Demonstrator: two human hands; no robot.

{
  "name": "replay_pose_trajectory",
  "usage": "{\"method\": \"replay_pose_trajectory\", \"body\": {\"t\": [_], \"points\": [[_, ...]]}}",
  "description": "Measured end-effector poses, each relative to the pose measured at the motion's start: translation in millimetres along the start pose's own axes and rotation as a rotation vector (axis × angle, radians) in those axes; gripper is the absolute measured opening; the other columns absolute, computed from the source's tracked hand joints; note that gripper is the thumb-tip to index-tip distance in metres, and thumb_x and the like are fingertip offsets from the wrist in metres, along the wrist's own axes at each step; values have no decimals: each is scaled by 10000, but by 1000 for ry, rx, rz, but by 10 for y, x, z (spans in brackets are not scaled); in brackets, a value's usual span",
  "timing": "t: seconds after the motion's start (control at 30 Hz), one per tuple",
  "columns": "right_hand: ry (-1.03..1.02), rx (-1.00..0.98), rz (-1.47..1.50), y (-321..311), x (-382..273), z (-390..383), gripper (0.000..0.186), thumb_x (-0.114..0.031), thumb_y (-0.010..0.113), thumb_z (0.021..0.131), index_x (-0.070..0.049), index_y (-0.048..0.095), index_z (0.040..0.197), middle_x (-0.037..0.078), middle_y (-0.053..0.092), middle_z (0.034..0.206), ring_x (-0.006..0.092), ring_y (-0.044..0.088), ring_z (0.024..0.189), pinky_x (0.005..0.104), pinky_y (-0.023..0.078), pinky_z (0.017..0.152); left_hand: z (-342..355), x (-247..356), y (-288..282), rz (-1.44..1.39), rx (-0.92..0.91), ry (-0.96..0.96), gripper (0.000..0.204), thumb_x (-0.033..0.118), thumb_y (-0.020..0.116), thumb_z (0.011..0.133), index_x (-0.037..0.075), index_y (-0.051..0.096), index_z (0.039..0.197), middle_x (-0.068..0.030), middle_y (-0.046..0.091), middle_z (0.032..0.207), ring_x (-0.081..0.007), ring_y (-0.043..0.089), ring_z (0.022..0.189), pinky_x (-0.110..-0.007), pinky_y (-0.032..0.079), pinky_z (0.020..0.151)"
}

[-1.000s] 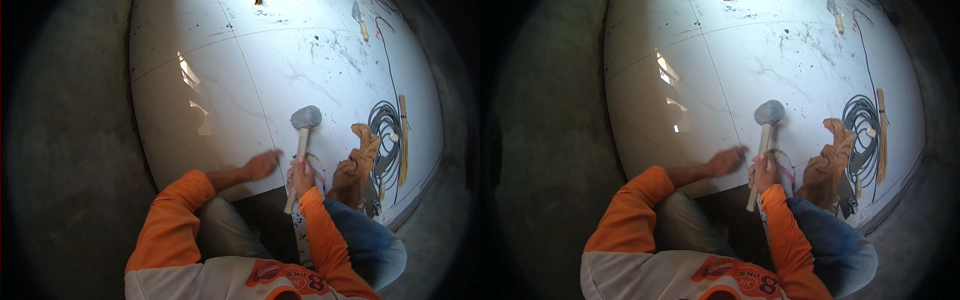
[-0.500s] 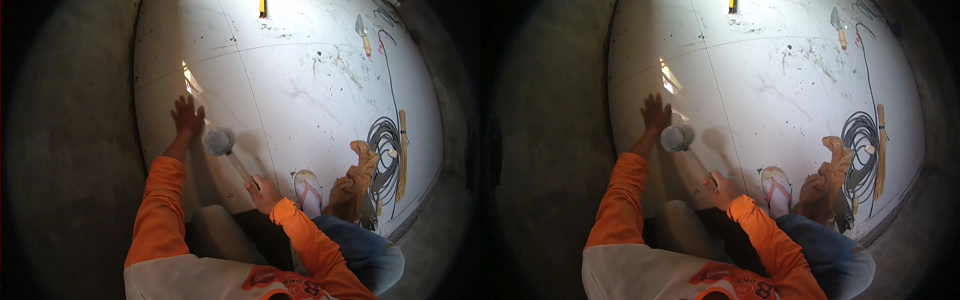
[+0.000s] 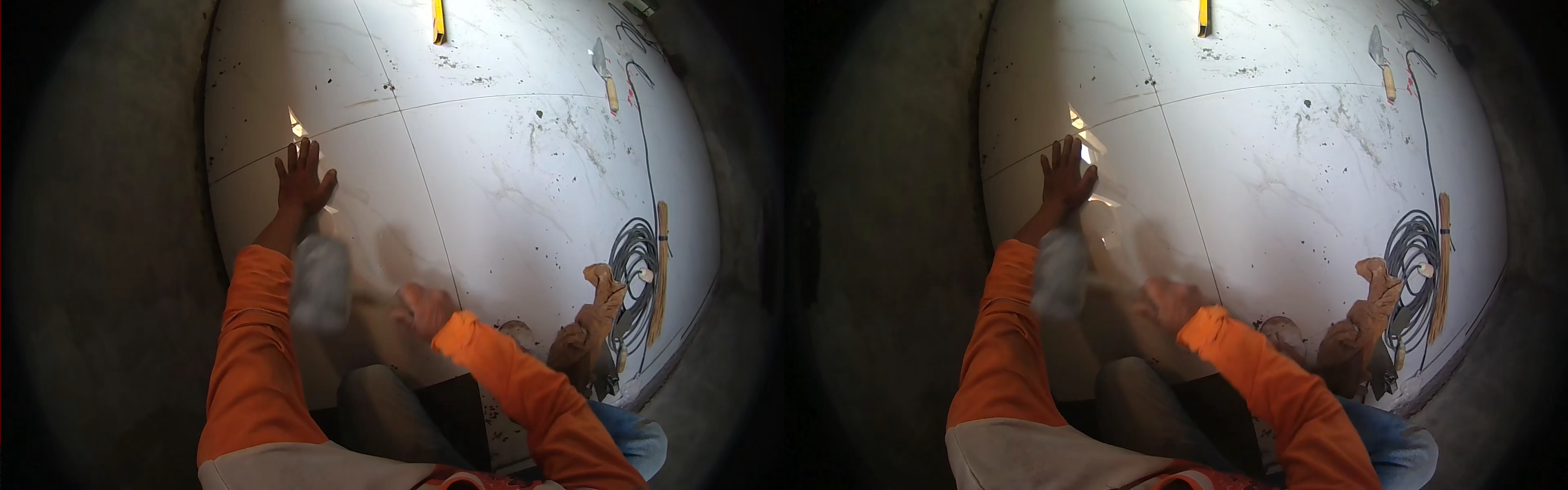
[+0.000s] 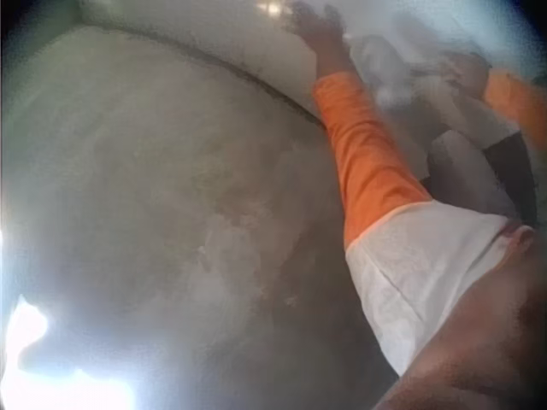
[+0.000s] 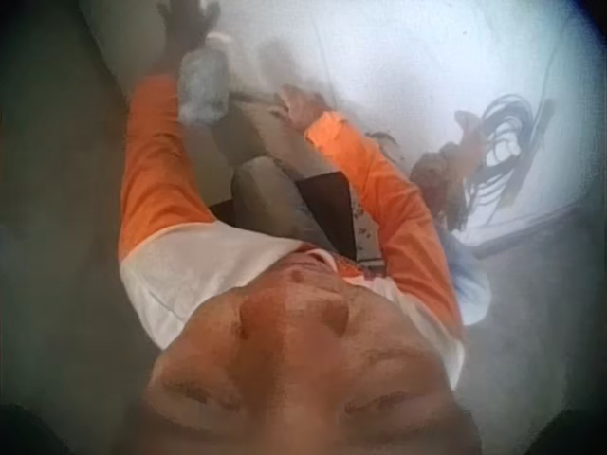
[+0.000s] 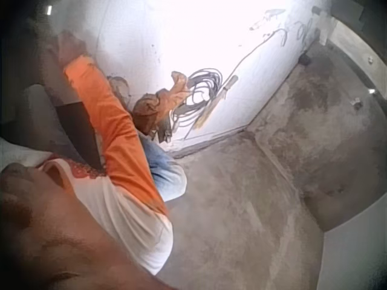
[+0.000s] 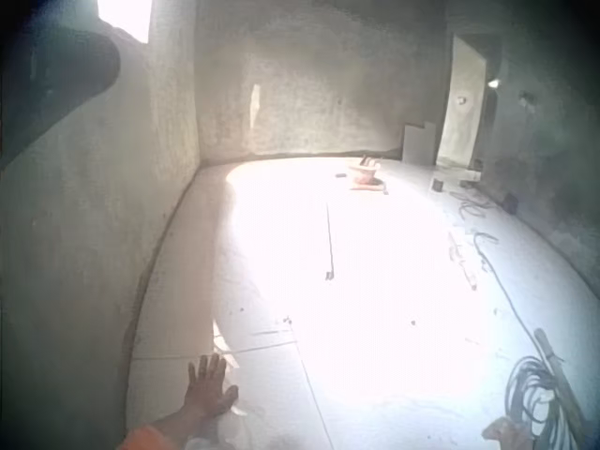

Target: The person installs floor tiles by positioning a large tile onto the mortar bed and repeatedly tapping it with a rubber mallet to level and set it.

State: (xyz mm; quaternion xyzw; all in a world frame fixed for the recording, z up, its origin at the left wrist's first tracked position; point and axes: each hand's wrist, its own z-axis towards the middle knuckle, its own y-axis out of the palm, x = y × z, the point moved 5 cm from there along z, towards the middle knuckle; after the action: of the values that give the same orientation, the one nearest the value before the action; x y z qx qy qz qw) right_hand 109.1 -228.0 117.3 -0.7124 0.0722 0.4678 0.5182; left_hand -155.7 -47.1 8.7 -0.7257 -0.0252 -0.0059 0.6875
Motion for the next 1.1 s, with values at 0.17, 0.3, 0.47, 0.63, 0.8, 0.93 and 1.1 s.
{"method": "replay_pose_trajectory", "body": {"t": [0.17,0.3,0.47,0.63,0.8,0.93,1.1], "points": [[494,22,37,-11,165,82,544,-549,439,942,-11,513,961,265,618,769,474,602,727,526,486,648,0,-84,61,1,-27,-1,790,551,397,898,74,202,1497,-124,156,1581,-339,78,1465,-595,53,1151],[-23,36,90,-111,-1,153,509,-518,476,935,-14,537,967,228,636,842,430,623,737,495,507,647,83,-73,20,25,-6,12,797,547,403,896,63,198,1496,-127,160,1579,-340,77,1463,-593,59,1150],[374,-74,88,31,-119,230,616,-629,473,889,-23,547,972,240,650,874,419,643,790,464,526,657,55,-105,52,12,-49,-12,796,546,405,896,62,202,1495,-132,160,1577,-336,68,1465,-601,58,1147],[261,-144,-160,197,418,344,602,-626,481,886,-35,562,968,224,658,843,388,661,766,443,539,641,92,-23,34,-46,49,22,758,507,427,906,56,230,1482,-143,176,1568,-342,98,1458,-617,59,1140],[118,-126,-28,292,52,274,623,-636,473,882,-27,574,972,204,667,824,373,667,724,451,541,622,5,-106,76,-71,55,1,743,489,437,908,48,246,1475,-145,192,1561,-340,119,1454,-612,64,1143],[492,-420,-210,411,364,205,618,-619,474,893,-18,568,1004,196,650,808,391,662,765,457,528,667,73,-180,44,-96,74,-59,732,482,429,913,40,254,1470,-148,205,1557,-335,132,1453,-611,71,1142],[344,-149,-8,261,253,118,628,-619,476,893,-8,574,1001,212,635,721,429,648,752,474,523,681,145,-172,105,-43,113,-22,720,479,415,923,43,253,1473,-142,224,1556,-318,141,1458,-608,78,1142]]}}
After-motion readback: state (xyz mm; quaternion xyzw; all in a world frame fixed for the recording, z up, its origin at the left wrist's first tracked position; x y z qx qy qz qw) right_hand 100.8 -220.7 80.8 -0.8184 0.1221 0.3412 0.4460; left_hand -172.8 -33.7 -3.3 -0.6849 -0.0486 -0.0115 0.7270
